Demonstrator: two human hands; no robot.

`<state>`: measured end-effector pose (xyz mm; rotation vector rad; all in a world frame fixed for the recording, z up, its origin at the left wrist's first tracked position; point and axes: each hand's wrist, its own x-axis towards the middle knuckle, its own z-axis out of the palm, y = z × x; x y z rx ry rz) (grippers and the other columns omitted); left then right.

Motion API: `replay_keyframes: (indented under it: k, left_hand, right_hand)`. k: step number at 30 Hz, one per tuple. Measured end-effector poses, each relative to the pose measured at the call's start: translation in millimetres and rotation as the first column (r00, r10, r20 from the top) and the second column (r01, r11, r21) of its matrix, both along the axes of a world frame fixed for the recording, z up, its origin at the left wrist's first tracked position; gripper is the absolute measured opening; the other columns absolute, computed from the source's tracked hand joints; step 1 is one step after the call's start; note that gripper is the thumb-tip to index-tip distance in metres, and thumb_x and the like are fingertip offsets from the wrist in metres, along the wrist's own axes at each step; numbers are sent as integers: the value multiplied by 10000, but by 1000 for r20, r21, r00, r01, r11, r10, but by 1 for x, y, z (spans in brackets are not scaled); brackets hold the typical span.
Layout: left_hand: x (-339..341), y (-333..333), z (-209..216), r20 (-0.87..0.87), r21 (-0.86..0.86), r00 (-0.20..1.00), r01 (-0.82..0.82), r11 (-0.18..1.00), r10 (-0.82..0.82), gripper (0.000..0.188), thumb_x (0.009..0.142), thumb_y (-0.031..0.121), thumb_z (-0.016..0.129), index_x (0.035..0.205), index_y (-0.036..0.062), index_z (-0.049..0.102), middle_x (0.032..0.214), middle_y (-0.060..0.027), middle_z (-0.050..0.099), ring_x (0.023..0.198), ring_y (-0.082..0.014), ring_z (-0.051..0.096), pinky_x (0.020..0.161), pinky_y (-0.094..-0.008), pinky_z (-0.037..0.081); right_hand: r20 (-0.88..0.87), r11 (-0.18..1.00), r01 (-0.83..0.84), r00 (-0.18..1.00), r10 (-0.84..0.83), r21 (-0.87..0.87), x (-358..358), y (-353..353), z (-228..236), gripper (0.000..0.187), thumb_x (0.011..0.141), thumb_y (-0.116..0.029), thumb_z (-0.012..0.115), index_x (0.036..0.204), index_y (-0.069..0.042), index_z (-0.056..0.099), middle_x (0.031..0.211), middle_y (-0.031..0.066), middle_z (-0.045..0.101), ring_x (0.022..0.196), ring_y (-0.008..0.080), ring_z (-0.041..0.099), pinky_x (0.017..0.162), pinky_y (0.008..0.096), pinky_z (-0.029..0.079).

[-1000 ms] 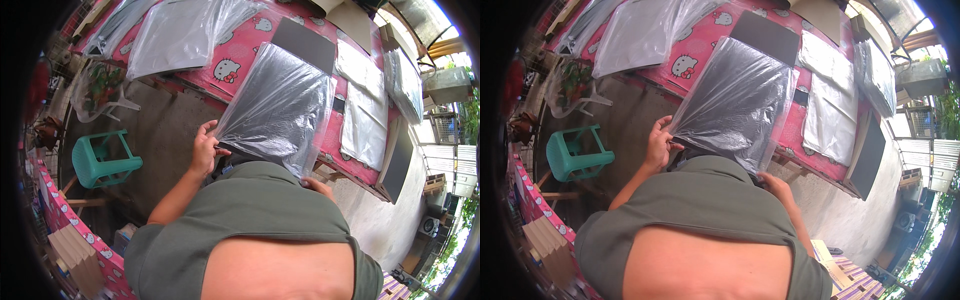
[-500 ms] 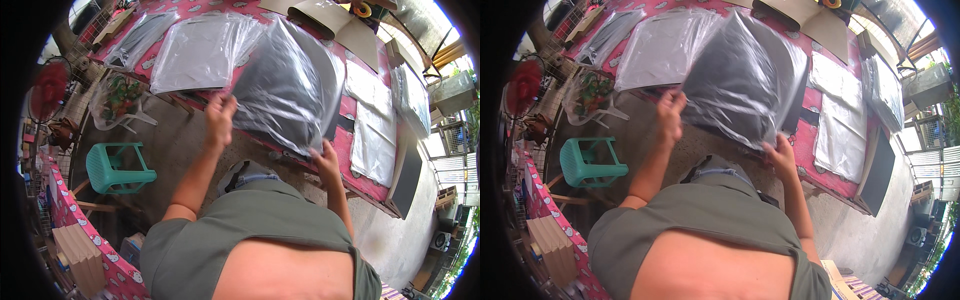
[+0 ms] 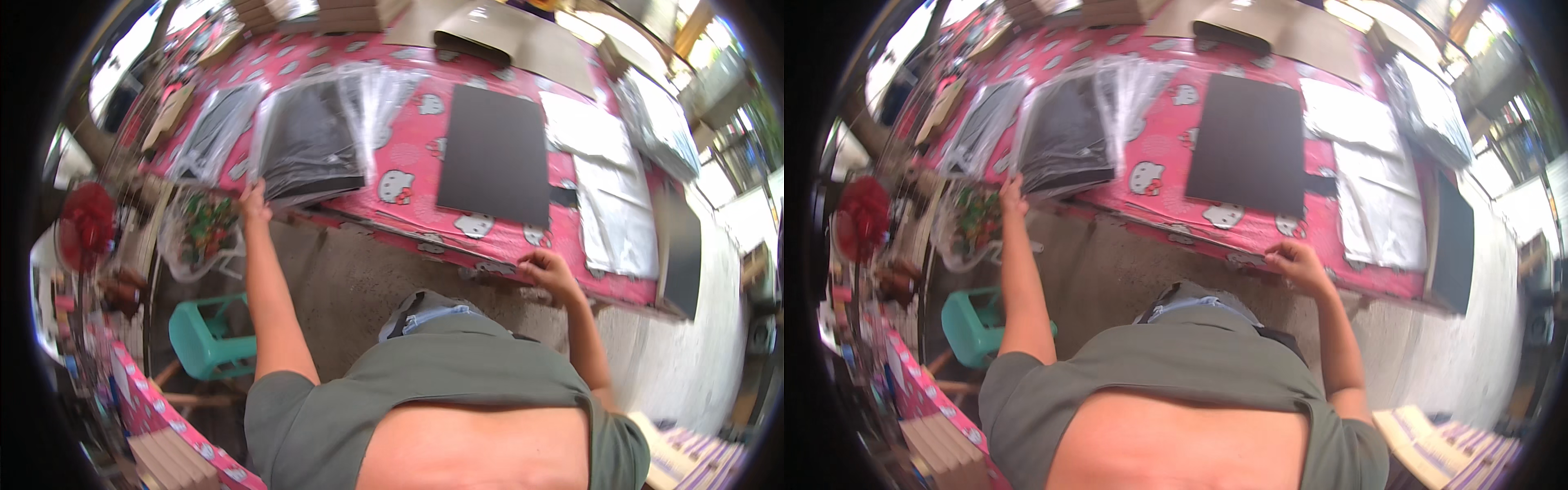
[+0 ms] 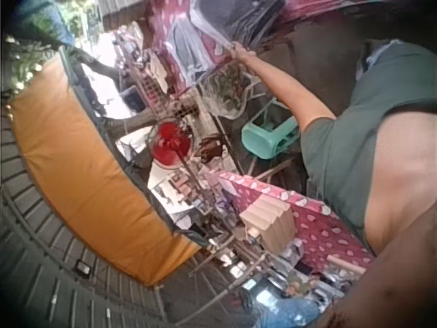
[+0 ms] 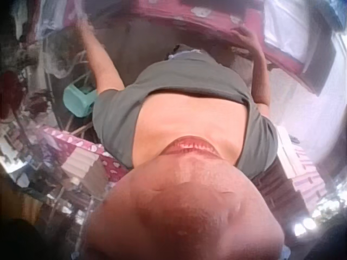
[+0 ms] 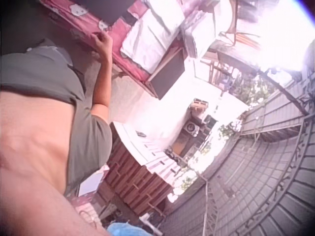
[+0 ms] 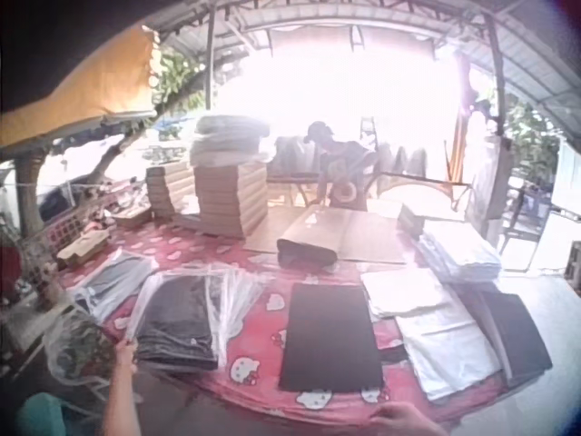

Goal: The person places black rectangular boards into plastic sleeves one at a time and stacks the packaged boards on the table.

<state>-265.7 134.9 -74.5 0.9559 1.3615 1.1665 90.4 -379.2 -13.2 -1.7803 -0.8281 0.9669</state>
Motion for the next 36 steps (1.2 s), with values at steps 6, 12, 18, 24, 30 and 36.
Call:
replay_keyframes:
  k: [6, 12, 18, 24, 30, 36]
  left_hand:
    - [-70, 29, -16, -734, 301, 661, 106, 948, 159, 550, 715, 391, 642, 1102, 28, 496, 1082, -146, 494, 973, -276, 457, 804, -405, 347]
    - [71, -96, 6, -824, 565, 232, 418, 711, 517, 654, 745, 606, 470, 1225, 164, 426, 1315, -161, 329, 1202, -379, 277, 943, -562, 202]
    - [32, -82, -36, -868, 492, 327, 455, 742, 375, 468, 811, 571, 390, 1167, 286, 494, 1326, -29, 362, 1237, -291, 281, 836, -726, 82]
    - [56, -121, -23, -721, 689, 420, 345, 638, 552, 331, 799, 480, 506, 1005, 236, 593, 1234, 14, 459, 1176, -237, 381, 845, -720, 82]
    - [93, -184, -14, -568, 727, 705, 189, 660, 425, 234, 805, 366, 553, 917, 174, 625, 1142, -22, 510, 1105, -232, 440, 870, -649, 168]
    - [179, -253, 31, -263, 591, 965, 169, 789, -9, 183, 782, 130, 600, 913, 4, 586, 1058, -105, 504, 1030, -203, 458, 887, -321, 355]
  right_hand:
    - [563, 935, 351, 762, -320, 57, 113, -51, -13, 144, 729, -136, 640, 781, -9, 594, 644, 54, 596, 547, 108, 543, 512, 245, 432]
    - [785, 740, 672, 443, -433, 28, 162, -111, -24, 167, 683, -121, 646, 812, -22, 611, 792, 149, 607, 766, 256, 579, 704, 331, 453]
    - [950, 559, 826, 112, -290, 73, 190, -109, -45, 297, 720, -266, 630, 937, -63, 616, 955, 160, 571, 855, 321, 556, 792, 392, 431]
    - [911, 838, 545, 360, -200, -32, 160, -104, -38, 181, 715, -172, 590, 875, -96, 628, 806, 129, 584, 838, 288, 572, 757, 393, 435]
    - [774, 972, 230, 608, -177, 42, 106, -99, -10, 219, 723, -266, 633, 808, -64, 649, 728, 122, 593, 776, 285, 580, 693, 366, 454]
    - [877, 651, 753, 375, -299, -100, 227, -89, -37, 226, 749, -280, 603, 813, -67, 637, 932, 83, 574, 969, 280, 504, 770, 400, 421]
